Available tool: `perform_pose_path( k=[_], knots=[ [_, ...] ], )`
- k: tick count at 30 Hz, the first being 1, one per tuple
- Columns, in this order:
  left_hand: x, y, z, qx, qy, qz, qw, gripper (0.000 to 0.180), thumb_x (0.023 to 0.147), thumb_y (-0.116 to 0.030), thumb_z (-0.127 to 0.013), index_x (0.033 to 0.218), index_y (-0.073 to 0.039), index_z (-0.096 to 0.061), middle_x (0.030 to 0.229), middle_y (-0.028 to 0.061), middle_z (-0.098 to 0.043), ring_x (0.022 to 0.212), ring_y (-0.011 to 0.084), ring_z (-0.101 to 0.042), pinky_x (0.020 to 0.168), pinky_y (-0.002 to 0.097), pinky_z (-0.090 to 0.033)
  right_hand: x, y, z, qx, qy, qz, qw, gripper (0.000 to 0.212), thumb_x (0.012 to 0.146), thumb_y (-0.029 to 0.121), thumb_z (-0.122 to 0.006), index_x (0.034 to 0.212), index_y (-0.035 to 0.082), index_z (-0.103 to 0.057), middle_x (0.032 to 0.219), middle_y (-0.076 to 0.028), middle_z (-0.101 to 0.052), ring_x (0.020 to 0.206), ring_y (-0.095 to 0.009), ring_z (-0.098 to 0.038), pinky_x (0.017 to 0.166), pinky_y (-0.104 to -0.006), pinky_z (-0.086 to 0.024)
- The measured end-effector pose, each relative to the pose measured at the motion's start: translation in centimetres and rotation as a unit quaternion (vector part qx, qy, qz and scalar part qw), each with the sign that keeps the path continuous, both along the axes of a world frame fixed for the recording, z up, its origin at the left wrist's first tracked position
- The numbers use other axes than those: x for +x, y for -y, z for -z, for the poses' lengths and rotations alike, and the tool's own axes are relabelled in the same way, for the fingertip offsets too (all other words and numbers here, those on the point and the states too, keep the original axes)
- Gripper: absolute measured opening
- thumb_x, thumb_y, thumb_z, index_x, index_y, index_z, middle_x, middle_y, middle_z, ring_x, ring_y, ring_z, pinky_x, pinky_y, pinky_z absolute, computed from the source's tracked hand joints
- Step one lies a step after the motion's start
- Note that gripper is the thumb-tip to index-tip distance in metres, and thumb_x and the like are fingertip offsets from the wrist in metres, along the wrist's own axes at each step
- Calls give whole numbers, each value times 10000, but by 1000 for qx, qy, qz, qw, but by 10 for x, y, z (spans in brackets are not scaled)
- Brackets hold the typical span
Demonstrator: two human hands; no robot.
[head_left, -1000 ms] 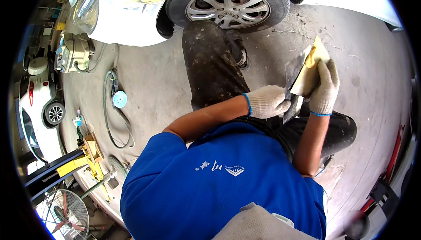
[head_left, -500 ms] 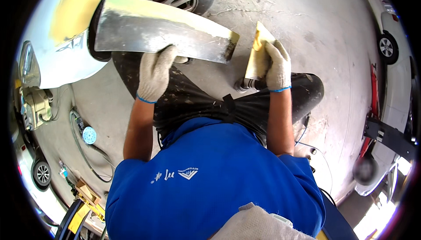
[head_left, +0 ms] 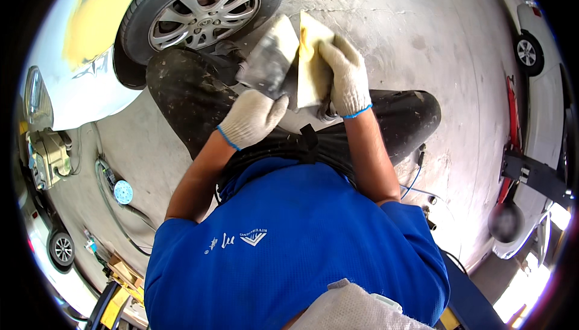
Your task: The person applies yellow body filler to the front wheel arch of a white car using a putty knife and a flexible spreader. They repeatedly scoop filler onto the spreader and smooth it over the curved surface around the tire.
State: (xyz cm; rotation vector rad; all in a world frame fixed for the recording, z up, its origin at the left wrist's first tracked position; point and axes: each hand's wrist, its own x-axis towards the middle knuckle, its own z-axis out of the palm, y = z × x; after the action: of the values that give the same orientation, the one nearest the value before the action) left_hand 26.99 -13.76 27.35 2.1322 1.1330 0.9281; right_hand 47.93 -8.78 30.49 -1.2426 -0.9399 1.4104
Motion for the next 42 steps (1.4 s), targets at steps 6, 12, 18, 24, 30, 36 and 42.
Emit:
perform_pose_path(
  k=[6,12,18,24,30,36,42],
  knots=[
    [-1,2,36,-108,-65,-7,992,299,970,-207,-602,823,53,-620,726,294,-612,727,495,-612,624,540,-467,9,-20,-34,59,-89,54,993,409,941,155,-680,1297,-41,-633,1111,-87,-696,953,-120,-643,818,-248,-525],
    [-23,-9,16,-136,122,-53,982,134,1009,-97,-598,983,33,-621,724,195,-637,623,346,-615,591,410,-472,69,-21,103,-169,-33,-21,985,485,918,161,-664,1330,-83,-591,1158,-166,-693,947,-211,-690,823,-327,-565],
    [-28,-16,-6,-57,74,-24,995,165,991,-123,-617,924,26,-641,718,212,-637,657,405,-626,597,448,-478,26,-17,78,-192,-59,-201,959,335,984,179,-564,1191,-60,-676,944,-89,-712,771,-131,-664,663,-256,-540],
    [-11,-26,-1,-94,28,-16,995,254,995,-137,-619,1199,15,-620,859,230,-672,784,409,-673,691,415,-524,30,-62,-50,51,-216,-103,970,431,937,207,-649,1293,-28,-586,825,-38,-599,632,-102,-532,554,-227,-426],
    [21,-65,-26,-332,449,-139,818,389,1080,-335,-486,1274,-12,-579,969,75,-636,867,158,-609,770,307,-507,51,-60,-37,145,-116,118,975,411,923,103,-651,1306,-44,-627,1128,-110,-705,980,-160,-676,851,-266,-544],
    [63,-61,73,-581,594,532,166,449,1061,-283,-435,1429,-27,-447,900,139,-636,636,239,-608,521,391,-487,44,-52,-30,195,29,187,962,375,919,112,-678,1289,51,-660,1091,-97,-706,956,-134,-646,845,-278,-533],
    [63,-14,64,-662,589,418,199,439,1056,-341,-443,1354,-31,-533,799,86,-586,601,177,-531,512,319,-423,41,-52,-23,155,161,103,969,410,895,116,-676,1302,77,-653,983,-97,-715,882,-149,-663,817,-288,-544]
  ],
)
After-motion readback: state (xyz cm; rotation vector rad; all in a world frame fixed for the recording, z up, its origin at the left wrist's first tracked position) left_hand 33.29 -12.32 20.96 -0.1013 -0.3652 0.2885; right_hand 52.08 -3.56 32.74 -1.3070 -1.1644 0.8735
